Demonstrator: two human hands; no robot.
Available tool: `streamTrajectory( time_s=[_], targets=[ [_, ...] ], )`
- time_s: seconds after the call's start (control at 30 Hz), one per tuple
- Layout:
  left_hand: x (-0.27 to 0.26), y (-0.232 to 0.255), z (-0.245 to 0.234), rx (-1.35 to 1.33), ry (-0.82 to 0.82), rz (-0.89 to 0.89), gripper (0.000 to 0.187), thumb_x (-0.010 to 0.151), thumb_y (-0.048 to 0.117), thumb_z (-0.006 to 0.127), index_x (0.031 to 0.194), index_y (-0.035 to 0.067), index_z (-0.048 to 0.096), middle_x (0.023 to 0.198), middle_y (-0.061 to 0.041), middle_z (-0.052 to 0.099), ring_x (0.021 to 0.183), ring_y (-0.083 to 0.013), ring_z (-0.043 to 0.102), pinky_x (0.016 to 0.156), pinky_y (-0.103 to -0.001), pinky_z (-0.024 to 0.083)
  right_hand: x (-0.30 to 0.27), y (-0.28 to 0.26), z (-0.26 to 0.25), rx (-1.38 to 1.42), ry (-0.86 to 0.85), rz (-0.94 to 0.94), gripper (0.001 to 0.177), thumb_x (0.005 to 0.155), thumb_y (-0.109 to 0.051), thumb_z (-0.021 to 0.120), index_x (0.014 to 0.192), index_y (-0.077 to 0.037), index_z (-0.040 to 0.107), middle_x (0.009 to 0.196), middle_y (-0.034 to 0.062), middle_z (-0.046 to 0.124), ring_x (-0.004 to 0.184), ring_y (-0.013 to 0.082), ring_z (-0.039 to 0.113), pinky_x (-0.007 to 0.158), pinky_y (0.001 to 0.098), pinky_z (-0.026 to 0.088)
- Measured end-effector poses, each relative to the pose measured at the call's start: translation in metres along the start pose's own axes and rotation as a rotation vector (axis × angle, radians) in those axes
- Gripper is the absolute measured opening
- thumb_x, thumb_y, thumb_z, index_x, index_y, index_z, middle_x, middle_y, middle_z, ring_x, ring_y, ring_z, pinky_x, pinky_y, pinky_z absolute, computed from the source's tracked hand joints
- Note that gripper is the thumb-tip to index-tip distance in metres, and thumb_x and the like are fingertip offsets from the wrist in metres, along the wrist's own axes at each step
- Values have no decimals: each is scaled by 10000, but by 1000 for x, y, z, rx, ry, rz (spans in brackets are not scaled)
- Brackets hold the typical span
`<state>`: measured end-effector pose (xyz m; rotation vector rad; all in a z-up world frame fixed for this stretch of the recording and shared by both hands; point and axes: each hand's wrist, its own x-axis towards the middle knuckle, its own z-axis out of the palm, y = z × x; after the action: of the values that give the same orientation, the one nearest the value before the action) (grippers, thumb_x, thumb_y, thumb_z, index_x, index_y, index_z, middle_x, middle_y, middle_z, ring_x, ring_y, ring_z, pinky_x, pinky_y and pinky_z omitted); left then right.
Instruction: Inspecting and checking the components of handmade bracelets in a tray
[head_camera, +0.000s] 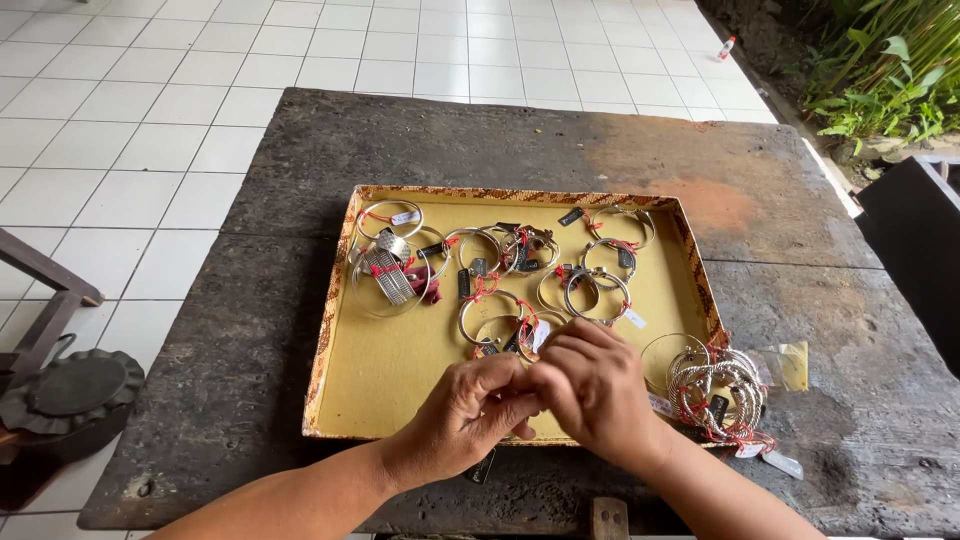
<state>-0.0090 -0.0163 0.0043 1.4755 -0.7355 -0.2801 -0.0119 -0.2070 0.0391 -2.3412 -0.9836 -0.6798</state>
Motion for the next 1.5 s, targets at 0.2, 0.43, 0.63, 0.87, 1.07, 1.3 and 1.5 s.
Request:
streamTrajectory(
  time_s=[0.2,0.43,0.63,0.87,1.07,1.3,1.5],
  targets=[
    [0,-9,-1,-55,34,12,192,1020,218,615,910,61,613,840,-37,627,664,-167,733,582,-239,568,-12,21,14,597,52,497,593,1058,-449,391,719,-68,693,630,31,685,527,95,564,475,250,420],
    [-1,-7,-3,-344,-66,-231,302,1005,338,616,1024,37,611,853,-91,635,625,-203,723,607,-284,631,-4,3,-2,-31,-2,-123,354,1065,-322,418,894,-60,583,816,88,632,784,279,597,733,379,488],
    [2,5,-23,-298,-206,-93,210,1062,264,572,1023,61,604,766,-33,570,574,-78,585,581,-271,615,2,6,-14,260,-234,-69,445,1086,-396,312,885,-61,525,789,86,593,666,300,552,609,408,447],
    [7,12,-27,60,-115,-1,199,1037,242,596,939,80,656,840,-27,689,687,-93,584,573,-232,480,-5,12,-8,586,-409,209,509,1076,-448,327,870,-60,584,762,59,612,654,211,588,593,331,449],
    [5,3,-32,-329,-151,-187,244,1025,270,594,994,29,622,899,-100,711,668,-150,662,588,-257,586,-12,11,-8,809,-315,396,487,1063,-460,388,877,-70,611,798,33,620,727,160,590,656,293,456],
    [5,-8,-34,-369,-118,-340,184,1000,233,640,924,66,617,811,-96,723,620,-110,625,554,-225,524,-2,16,-16,535,-391,200,318,1078,-327,397,985,-65,552,842,61,618,695,239,578,648,348,457],
    [4,-18,-24,-363,10,-438,160,968,175,688,894,62,603,753,-122,704,519,-102,574,447,-236,522,-3,16,0,134,-210,-8,163,1050,-177,521,1120,-61,612,922,85,693,806,262,671,687,375,541]
  ],
)
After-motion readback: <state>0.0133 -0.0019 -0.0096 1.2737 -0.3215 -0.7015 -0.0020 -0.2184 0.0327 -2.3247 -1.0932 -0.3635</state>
